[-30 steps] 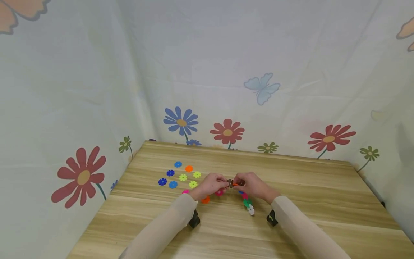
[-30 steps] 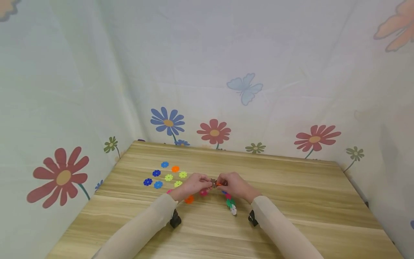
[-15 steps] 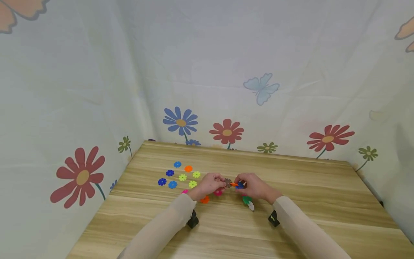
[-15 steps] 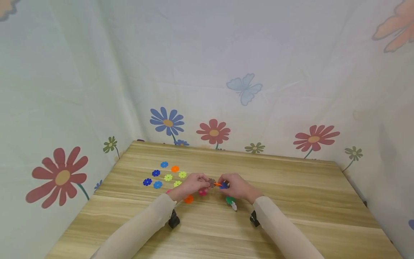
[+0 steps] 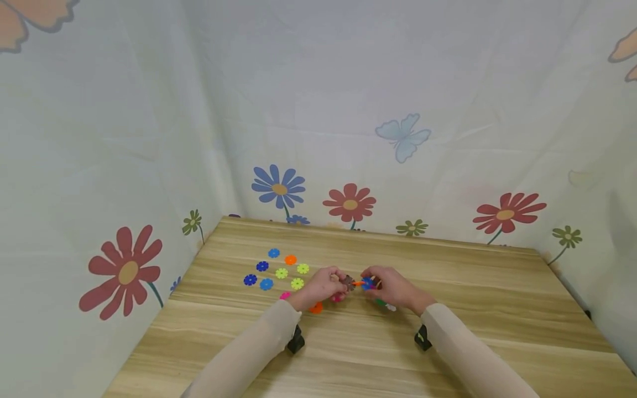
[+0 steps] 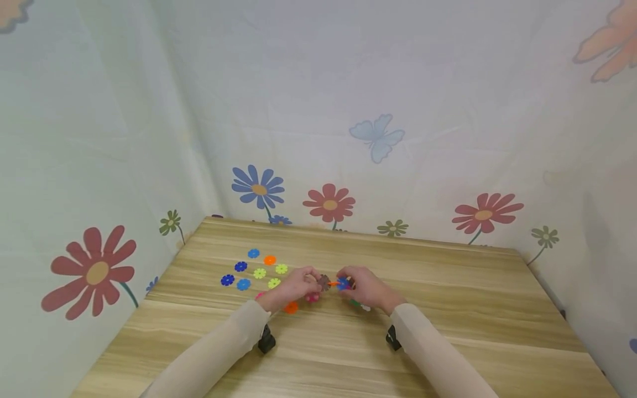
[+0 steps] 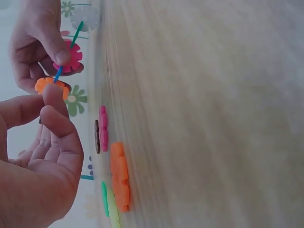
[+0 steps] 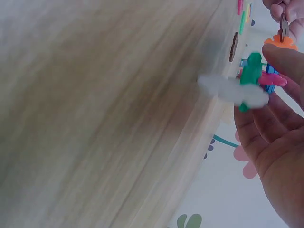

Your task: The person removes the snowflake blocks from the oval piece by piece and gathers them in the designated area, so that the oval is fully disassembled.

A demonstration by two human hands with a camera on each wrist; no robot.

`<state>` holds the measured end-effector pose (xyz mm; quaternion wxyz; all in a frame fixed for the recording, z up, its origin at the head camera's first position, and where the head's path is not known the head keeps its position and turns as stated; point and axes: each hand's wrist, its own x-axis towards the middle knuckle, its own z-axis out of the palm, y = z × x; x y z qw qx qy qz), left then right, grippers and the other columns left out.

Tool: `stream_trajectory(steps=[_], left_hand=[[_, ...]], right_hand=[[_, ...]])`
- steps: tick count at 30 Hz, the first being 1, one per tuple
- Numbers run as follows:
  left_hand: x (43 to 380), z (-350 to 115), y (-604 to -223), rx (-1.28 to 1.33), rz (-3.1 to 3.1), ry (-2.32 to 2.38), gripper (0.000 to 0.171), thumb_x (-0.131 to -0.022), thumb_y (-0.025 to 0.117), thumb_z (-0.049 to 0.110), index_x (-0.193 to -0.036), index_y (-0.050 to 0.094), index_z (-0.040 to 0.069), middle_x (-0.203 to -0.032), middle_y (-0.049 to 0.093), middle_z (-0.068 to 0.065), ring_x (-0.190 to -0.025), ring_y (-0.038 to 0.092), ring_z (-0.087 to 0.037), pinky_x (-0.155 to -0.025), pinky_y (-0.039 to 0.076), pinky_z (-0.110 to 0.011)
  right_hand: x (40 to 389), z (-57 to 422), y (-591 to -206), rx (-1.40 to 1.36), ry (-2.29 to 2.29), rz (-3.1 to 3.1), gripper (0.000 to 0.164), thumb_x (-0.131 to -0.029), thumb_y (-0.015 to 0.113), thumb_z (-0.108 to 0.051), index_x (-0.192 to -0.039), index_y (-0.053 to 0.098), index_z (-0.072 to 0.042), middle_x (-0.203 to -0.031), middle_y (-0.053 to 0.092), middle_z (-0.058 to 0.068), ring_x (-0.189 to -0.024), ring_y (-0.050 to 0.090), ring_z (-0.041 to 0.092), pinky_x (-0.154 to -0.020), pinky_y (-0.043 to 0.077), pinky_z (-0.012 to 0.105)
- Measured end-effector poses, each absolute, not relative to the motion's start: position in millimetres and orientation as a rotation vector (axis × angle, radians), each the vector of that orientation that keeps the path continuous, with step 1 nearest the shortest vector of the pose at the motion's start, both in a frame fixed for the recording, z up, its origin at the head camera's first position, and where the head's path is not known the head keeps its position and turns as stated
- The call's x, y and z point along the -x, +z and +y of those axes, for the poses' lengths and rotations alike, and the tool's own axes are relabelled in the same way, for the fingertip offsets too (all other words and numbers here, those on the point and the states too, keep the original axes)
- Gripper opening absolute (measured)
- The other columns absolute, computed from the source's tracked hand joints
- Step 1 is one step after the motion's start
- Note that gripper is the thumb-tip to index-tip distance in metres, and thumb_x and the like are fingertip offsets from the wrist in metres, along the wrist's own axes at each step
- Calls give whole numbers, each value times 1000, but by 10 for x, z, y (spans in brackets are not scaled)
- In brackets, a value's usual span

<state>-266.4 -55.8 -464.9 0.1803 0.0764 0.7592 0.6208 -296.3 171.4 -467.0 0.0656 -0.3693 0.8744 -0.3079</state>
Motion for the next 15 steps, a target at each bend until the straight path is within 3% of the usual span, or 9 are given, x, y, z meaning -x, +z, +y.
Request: stream_trajectory(steps=[5,9,15], left_hand=[[2651,-539,-4656,-238,2170,1697,20,-90,60,2,-108,53,-3,-89,68,-20,-64,61,-17,-58,50,-27],[2641,-536,-4651,-261,2199,1677,16,-93,58,7,-106,55,-2,-91,68,-19,-70,64,-24,-59,49,-29],[2619,-530,-4645,-284,2223,1727,20,-93,61,12,-105,60,-3,-96,66,-14,-88,62,-35,-72,51,-39]], right_hand=[[2945,1720,-4652,1099,-925,2644,30,-86,70,-11,-114,60,-5,-99,63,1,-78,58,12,-65,50,26],[2928,1714,-4630,1069,-903,2653,31,-87,69,-13,-116,60,-5,-98,63,0,-76,57,10,-64,49,25],[2878,1698,-4578,1044,-911,2643,31,-89,67,-12,-118,59,-4,-101,62,1,-77,57,10,-65,49,26]])
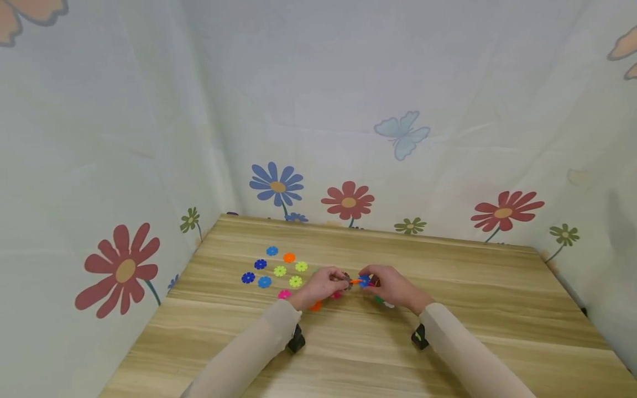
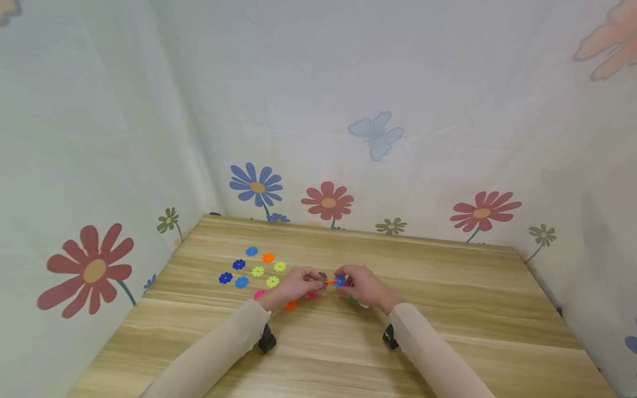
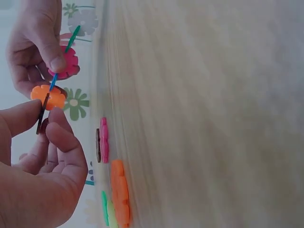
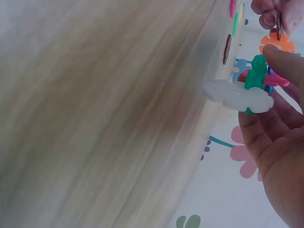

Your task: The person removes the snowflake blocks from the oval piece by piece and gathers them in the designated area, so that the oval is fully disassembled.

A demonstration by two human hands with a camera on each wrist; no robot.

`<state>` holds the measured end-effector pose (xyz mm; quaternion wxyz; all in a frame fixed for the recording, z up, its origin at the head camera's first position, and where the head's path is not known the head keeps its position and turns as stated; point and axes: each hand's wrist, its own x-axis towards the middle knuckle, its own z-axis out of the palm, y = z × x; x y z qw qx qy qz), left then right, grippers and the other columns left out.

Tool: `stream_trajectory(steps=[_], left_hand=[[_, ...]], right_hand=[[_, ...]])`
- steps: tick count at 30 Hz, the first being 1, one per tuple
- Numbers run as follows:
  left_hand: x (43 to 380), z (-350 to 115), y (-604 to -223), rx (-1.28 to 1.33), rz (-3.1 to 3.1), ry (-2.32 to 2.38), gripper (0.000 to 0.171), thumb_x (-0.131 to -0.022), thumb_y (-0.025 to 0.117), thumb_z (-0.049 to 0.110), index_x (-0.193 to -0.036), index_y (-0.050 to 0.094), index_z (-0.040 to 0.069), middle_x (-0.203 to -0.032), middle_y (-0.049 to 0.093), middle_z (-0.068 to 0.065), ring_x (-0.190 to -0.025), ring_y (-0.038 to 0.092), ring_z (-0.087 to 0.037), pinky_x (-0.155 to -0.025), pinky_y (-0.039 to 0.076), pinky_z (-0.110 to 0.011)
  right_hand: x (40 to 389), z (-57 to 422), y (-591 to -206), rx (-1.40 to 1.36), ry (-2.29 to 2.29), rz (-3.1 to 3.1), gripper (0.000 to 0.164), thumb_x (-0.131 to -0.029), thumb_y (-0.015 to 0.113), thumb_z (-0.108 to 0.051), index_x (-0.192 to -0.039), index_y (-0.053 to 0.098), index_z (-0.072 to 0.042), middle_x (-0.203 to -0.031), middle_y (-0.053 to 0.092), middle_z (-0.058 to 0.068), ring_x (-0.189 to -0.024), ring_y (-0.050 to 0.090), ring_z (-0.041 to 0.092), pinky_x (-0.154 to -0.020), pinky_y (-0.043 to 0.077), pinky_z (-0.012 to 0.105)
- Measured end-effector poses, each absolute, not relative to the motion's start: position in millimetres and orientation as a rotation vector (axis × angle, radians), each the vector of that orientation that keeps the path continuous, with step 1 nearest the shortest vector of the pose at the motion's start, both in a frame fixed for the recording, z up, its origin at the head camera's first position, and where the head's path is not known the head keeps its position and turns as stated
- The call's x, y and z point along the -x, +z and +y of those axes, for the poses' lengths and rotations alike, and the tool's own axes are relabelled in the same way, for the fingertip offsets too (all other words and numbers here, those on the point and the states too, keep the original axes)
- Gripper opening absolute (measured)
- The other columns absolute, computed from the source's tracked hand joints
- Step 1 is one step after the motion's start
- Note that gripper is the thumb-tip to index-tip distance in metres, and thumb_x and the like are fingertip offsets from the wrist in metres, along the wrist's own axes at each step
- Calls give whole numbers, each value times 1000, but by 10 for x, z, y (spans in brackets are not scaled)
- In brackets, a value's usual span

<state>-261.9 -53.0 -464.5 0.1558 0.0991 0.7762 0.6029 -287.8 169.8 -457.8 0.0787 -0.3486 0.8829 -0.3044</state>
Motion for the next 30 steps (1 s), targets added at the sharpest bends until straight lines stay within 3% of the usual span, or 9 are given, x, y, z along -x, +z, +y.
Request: stream_trajectory(steps=[6,30], left_hand=[[2617,-516,-4647,-240,2243,1774,20,-91,63,12,-106,62,-2,-95,67,-9,-91,63,-32,-79,51,-39],[2613,-500,-4597,-65,2449,1693,6,-86,67,7,-91,67,4,-85,66,-2,-74,60,-15,-69,52,-36]], right_hand=[[2852,1665,-4552,1075,-939,2652,31,-88,68,-11,-116,60,-3,-102,63,2,-77,57,9,-66,49,25],[2867,1633,-4586,1104,-971,2685,29,-85,71,-9,-113,62,-5,-96,63,-1,-73,56,8,-63,49,25]])
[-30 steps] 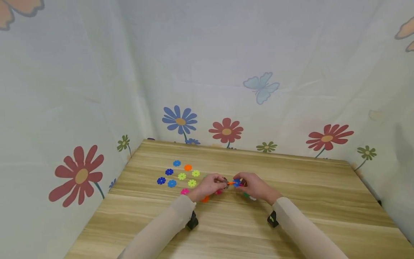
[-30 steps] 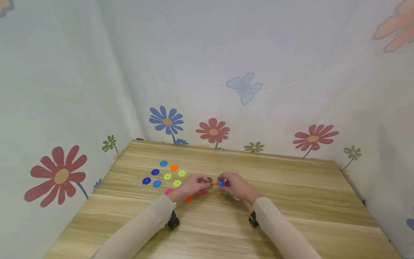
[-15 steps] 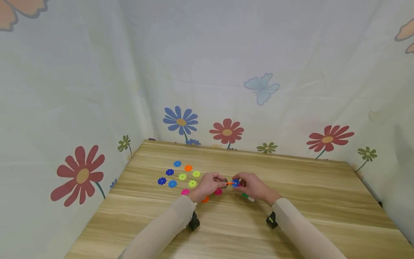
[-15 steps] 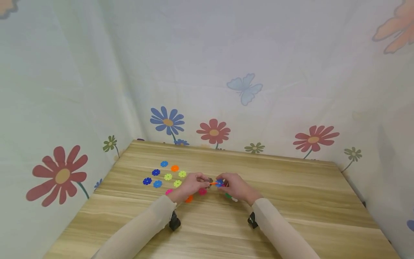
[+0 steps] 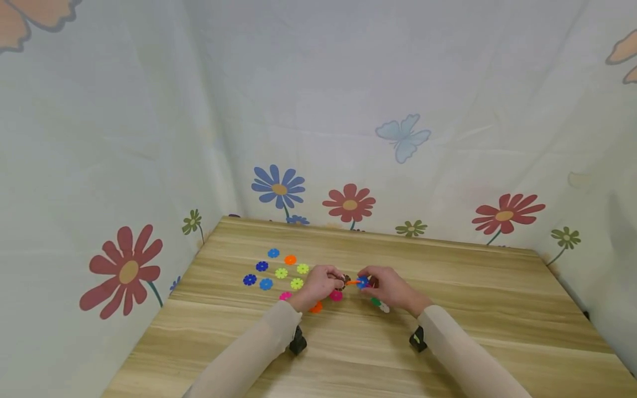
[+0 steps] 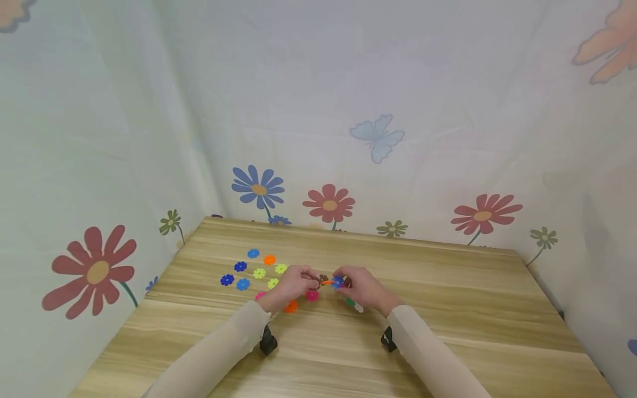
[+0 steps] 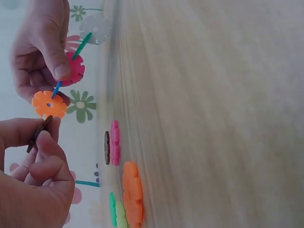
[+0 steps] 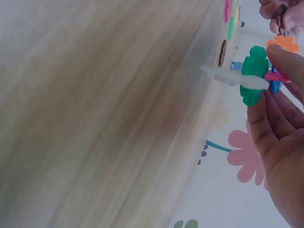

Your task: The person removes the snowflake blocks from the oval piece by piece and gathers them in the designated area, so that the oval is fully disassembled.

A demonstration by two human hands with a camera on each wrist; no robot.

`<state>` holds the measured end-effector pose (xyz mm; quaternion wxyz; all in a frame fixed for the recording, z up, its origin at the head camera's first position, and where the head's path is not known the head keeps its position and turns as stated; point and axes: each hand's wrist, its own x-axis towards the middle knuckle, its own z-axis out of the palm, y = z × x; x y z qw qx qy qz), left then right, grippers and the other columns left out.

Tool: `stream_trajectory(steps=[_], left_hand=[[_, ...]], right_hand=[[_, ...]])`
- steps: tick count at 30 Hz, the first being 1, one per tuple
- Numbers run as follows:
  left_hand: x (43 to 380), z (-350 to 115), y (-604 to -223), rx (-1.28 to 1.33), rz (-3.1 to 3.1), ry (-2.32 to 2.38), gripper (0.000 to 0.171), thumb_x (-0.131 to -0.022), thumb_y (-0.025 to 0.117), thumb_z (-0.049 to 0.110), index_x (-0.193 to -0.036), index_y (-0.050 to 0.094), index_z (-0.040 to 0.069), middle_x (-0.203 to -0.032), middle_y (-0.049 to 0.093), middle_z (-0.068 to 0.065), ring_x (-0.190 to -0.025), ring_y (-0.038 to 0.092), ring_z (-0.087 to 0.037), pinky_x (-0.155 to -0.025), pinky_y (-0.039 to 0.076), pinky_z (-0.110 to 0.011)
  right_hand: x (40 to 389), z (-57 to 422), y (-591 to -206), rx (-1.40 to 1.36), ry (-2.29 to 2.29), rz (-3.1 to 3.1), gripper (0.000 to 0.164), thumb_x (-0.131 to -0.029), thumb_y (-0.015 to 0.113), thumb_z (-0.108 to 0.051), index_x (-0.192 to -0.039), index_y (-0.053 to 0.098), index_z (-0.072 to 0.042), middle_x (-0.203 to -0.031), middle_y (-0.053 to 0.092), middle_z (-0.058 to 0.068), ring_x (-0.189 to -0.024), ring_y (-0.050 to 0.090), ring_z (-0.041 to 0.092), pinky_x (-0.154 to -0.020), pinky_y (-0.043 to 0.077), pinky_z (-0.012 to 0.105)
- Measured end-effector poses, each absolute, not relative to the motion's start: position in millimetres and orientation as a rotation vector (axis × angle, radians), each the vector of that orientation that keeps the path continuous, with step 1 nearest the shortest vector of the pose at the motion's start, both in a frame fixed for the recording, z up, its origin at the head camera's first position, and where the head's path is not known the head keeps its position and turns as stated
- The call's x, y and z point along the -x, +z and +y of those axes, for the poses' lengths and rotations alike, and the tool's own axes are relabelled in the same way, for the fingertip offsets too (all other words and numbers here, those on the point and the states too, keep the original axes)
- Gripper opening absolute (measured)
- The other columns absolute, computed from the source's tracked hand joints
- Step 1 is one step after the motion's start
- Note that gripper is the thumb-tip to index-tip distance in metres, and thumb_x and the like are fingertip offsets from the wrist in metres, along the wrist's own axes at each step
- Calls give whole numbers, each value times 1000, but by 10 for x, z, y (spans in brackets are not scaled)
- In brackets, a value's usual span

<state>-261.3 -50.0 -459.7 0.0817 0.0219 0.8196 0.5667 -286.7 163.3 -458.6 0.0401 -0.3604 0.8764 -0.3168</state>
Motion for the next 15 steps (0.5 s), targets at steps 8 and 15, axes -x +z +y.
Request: stream_trajectory(steps=[8,15], left_hand=[[2638,-619,-4573,-84,2379,1818,8,-87,68,8,-92,66,2,-86,68,-5,-78,63,-20,-73,52,-40],[2676,-773,-4511,-106,2459,1780,11,-87,69,14,-94,67,5,-85,67,-4,-87,62,-35,-77,51,-46]], right_hand=[[2910,1661,-4599,1092,-967,2732,30,-83,73,-12,-111,63,-9,-97,63,-4,-73,57,8,-65,50,24],[2910,1686,-4582,1012,-966,2730,30,-84,72,-13,-112,63,-9,-98,63,-5,-74,56,8,-66,50,24]])
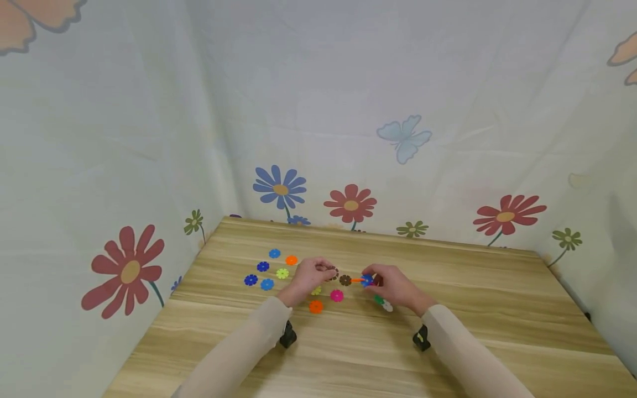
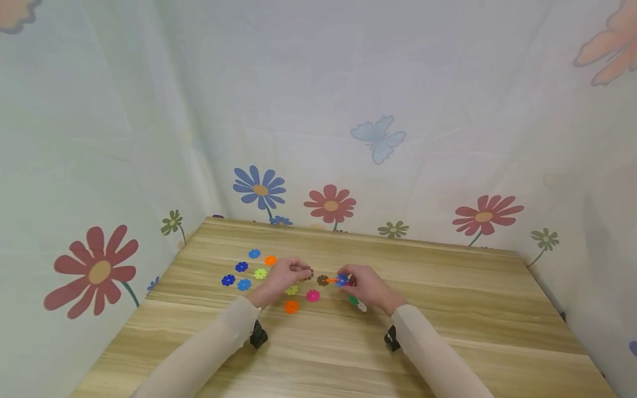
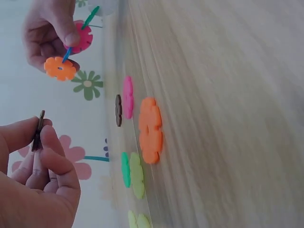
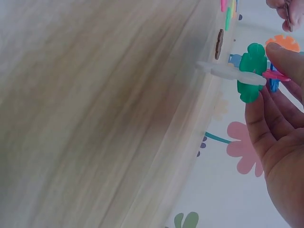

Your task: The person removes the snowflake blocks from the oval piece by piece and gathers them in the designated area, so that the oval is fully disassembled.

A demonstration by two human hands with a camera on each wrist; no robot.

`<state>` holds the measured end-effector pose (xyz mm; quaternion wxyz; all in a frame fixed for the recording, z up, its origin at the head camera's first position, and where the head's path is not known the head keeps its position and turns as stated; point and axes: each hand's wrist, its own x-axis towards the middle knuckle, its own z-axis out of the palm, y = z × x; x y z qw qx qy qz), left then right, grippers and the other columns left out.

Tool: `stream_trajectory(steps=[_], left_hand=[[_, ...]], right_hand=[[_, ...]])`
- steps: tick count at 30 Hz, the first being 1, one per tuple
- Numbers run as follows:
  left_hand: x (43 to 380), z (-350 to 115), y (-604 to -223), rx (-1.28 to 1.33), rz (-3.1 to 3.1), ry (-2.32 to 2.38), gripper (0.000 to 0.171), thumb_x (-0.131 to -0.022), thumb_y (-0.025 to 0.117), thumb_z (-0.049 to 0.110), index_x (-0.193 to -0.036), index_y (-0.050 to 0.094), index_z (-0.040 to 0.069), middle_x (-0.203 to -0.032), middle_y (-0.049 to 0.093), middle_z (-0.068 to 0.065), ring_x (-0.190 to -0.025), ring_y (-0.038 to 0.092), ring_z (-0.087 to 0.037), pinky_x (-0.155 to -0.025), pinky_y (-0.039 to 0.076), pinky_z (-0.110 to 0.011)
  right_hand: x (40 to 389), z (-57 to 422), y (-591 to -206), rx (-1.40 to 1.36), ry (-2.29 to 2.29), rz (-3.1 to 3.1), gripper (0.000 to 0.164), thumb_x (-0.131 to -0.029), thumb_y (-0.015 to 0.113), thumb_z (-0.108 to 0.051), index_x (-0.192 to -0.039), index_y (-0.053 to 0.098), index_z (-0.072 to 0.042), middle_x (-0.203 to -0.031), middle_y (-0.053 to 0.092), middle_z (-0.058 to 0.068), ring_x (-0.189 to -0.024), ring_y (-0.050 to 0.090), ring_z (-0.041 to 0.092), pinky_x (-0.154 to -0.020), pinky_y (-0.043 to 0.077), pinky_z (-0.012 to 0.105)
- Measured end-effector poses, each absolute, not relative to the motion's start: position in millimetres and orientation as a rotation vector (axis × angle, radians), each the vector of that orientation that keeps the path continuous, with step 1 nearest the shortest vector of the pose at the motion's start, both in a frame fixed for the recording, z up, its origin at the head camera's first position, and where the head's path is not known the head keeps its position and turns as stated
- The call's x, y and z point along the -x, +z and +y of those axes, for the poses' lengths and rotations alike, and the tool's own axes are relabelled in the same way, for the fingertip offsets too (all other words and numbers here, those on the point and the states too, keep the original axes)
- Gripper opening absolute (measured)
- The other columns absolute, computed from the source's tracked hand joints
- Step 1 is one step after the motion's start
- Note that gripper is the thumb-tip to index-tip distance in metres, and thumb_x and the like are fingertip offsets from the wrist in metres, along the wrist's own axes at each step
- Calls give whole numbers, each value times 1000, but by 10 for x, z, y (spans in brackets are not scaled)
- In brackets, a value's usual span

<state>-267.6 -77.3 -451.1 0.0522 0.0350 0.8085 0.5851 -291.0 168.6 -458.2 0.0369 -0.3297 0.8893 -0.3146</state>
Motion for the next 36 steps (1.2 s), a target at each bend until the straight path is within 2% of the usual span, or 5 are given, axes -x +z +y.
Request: stream_trajectory(steps=[9,16,23,31,36], left_hand=[[2614,-868,-4489,-271,2549,1595,14,-89,65,10,-101,70,3,-81,67,-8,-79,62,-37,-65,52,-41],[2552,-895,-4493,-378,2495,1472,14,-89,66,11,-101,67,5,-78,63,-7,-71,58,-28,-57,47,-29],[2485,-868,-4482,-466,2426,1398,14,-87,68,6,-101,66,5,-80,62,-5,-69,55,-16,-61,46,-27],[2486,-837,-4531,-563,2453,1252,20,-81,71,1,-98,69,10,-88,63,1,-83,58,-14,-71,49,-28],[2457,-805,-4525,-559,2442,1198,22,-80,71,0,-98,66,12,-88,62,1,-83,57,-14,-72,49,-30]], right_hand=[[2865,1700,-4552,1019,-957,2739,28,-85,71,-11,-112,62,-8,-99,63,-2,-74,57,10,-65,49,24],[2878,1723,-4576,1020,-966,2742,27,-85,71,-13,-111,63,-11,-96,63,-4,-73,56,9,-64,49,24],[2893,1749,-4582,1017,-968,2742,27,-85,72,-13,-110,63,-11,-94,63,-5,-73,57,9,-64,49,25],[2896,1742,-4566,1025,-968,2728,27,-85,71,-12,-111,63,-10,-91,63,-4,-72,57,9,-63,49,24],[2890,1728,-4552,1024,-974,2713,27,-86,70,-12,-112,62,-9,-91,63,-3,-72,57,9,-62,49,25]])
